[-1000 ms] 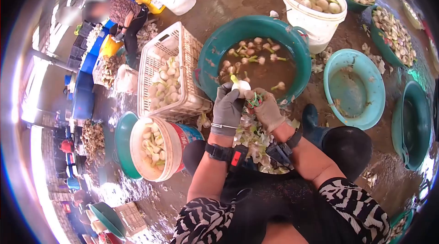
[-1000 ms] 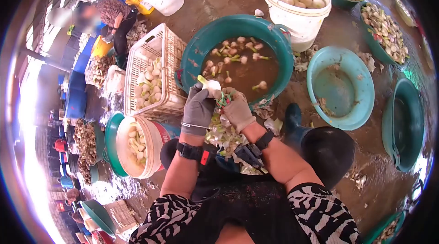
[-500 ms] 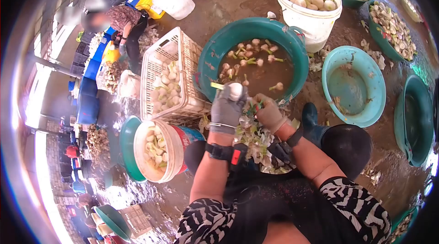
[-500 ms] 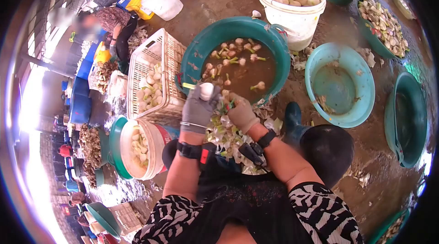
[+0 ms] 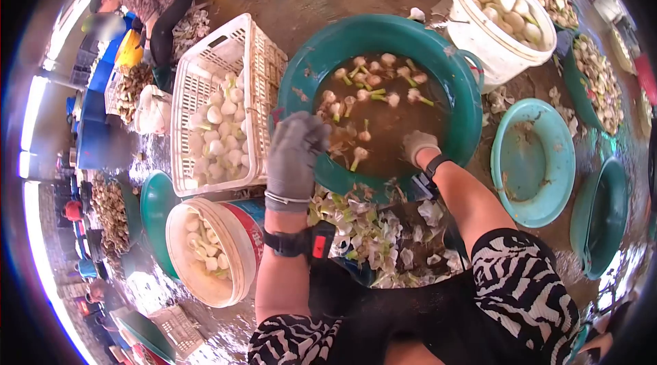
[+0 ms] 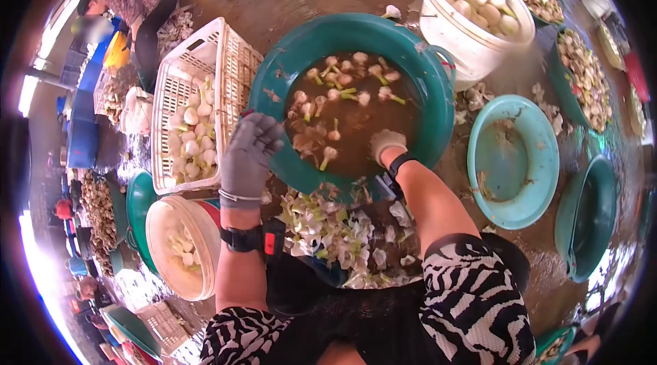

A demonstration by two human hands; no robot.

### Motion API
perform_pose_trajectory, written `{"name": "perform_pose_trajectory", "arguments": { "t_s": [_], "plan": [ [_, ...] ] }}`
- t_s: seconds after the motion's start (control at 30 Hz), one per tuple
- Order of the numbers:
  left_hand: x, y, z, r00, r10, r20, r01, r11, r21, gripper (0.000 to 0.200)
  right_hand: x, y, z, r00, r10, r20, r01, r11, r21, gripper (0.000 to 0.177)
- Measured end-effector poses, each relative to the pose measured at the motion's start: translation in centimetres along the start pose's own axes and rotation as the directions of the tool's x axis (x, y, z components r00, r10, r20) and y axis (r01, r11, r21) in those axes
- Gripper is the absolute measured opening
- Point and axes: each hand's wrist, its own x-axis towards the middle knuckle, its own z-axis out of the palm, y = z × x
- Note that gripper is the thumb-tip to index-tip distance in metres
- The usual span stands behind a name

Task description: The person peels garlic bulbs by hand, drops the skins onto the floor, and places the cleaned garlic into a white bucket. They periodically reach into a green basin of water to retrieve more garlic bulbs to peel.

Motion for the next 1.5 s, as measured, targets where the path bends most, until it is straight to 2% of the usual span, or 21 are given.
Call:
{"name": "perform_pose_trajectory", "arguments": {
  "t_s": [0.07,0.17,0.2,0.23,0.3,0.33,0.4,0.43,0.5,0.53,0.57,0.67,0.7,0.8,0.83,0.97,1.07,1.17,1.27,1.37,1.5],
  "plan": [
    [0.5,-0.6,0.9,1.000,-0.007,0.024,0.003,0.986,0.165,0.023,4.1,2.2,4.0,0.994,-0.107,-0.021,0.098,0.964,-0.246,0.035],
    [1.1,-1.9,0.7,0.997,-0.070,0.025,0.053,0.908,0.415,0.028,4.8,2.2,3.0,0.987,-0.161,-0.024,0.159,0.986,-0.056,0.029],
    [1.3,-2.8,0.5,0.997,0.009,0.078,-0.049,0.849,0.526,0.032,4.3,2.1,2.3,0.980,-0.200,-0.006,0.200,0.980,0.010,0.028],
    [1.6,-4.0,0.4,0.986,0.085,0.143,-0.156,0.769,0.620,0.036,4.1,1.8,2.6,0.957,-0.277,-0.090,0.289,0.870,0.399,0.027],
    [1.6,-6.0,0.2,0.952,0.150,0.267,-0.306,0.510,0.804,0.055,2.9,1.1,3.7,0.904,-0.292,-0.313,0.386,0.236,0.892,0.025],
    [1.6,-7.1,0.0,0.937,0.161,0.311,-0.350,0.434,0.830,0.055,1.8,0.3,3.4,0.880,-0.224,-0.418,0.384,-0.180,0.906,0.025],
    [1.3,-9.3,0.0,0.900,0.170,0.402,-0.435,0.267,0.860,0.057,-1.9,-1.7,0.9,0.569,-0.221,-0.792,0.819,0.244,0.520,0.022],
    [1.0,-9.5,0.4,0.930,0.023,0.366,-0.359,0.264,0.895,0.056,-3.8,-2.6,-0.2,0.354,-0.292,-0.889,0.879,0.430,0.209,0.020],
    [0.3,-9.8,0.7,0.911,0.028,0.412,-0.402,0.281,0.871,0.053,-4.0,-3.6,1.8,0.582,-0.111,-0.805,0.813,0.109,0.573,0.017],
    [-0.3,-9.5,1.3,0.899,0.030,0.437,-0.427,0.288,0.857,0.051,-5.3,-4.2,1.5,0.792,-0.091,-0.604,0.572,-0.235,0.786,0.015],
    [-1.1,-9.1,1.7,0.904,0.016,0.428,-0.411,0.314,0.856,0.047,-6.6,-4.7,1.1,0.934,-0.063,-0.351,0.252,-0.580,0.775,0.012],
    [-3.0,-9.7,1.8,0.890,0.136,0.435,-0.455,0.305,0.837,0.043,-11.7,-4.9,-0.4,0.956,-0.020,-0.294,0.256,-0.436,0.863,0.010],
    [-3.4,-10.3,1.5,0.849,0.200,0.490,-0.528,0.257,0.809,0.042,-10.7,-5.1,1.6,0.916,0.050,-0.397,0.376,-0.446,0.812,0.011],
    [-5.2,-10.7,2.0,0.849,0.208,0.486,-0.524,0.212,0.825,0.043,-12.4,-4.6,2.4,0.943,-0.012,-0.333,0.266,-0.575,0.773,0.009],
    [-6.0,-10.4,2.4,0.885,0.147,0.441,-0.464,0.334,0.820,0.043,-13.4,-4.3,2.4,0.925,-0.016,-0.379,0.322,-0.494,0.808,0.010],
    [-8.8,-10.1,3.1,0.910,0.152,0.385,-0.413,0.420,0.808,0.045,-17.5,-3.7,2.0,0.963,-0.119,-0.241,0.102,-0.667,0.738,0.016],
    [-10.8,-9.5,4.1,0.919,0.144,0.366,-0.392,0.405,0.826,0.042,-17.0,-4.0,3.3,0.964,-0.006,-0.267,0.229,-0.499,0.836,0.019],
    [-12.8,-8.7,5.3,0.952,0.104,0.289,-0.301,0.495,0.815,0.043,-17.6,-4.1,4.0,0.965,0.019,-0.263,0.240,-0.476,0.846,0.017],
    [-13.4,-9.3,5.0,0.924,0.182,0.335,-0.381,0.434,0.816,0.045,-19.2,-3.5,3.9,0.949,-0.031,-0.313,0.248,-0.538,0.806,0.018],
    [-14.0,-9.1,5.0,0.895,0.223,0.386,-0.444,0.369,0.816,0.042,-19.9,-3.3,4.2,0.881,-0.071,-0.467,0.380,-0.481,0.790,0.010],
    [-13.7,-8.3,4.3,0.979,-0.154,0.131,0.070,0.865,0.496,0.028,-19.8,-3.1,5.0,0.869,-0.065,-0.490,0.422,-0.417,0.805,0.015]
  ]
}}
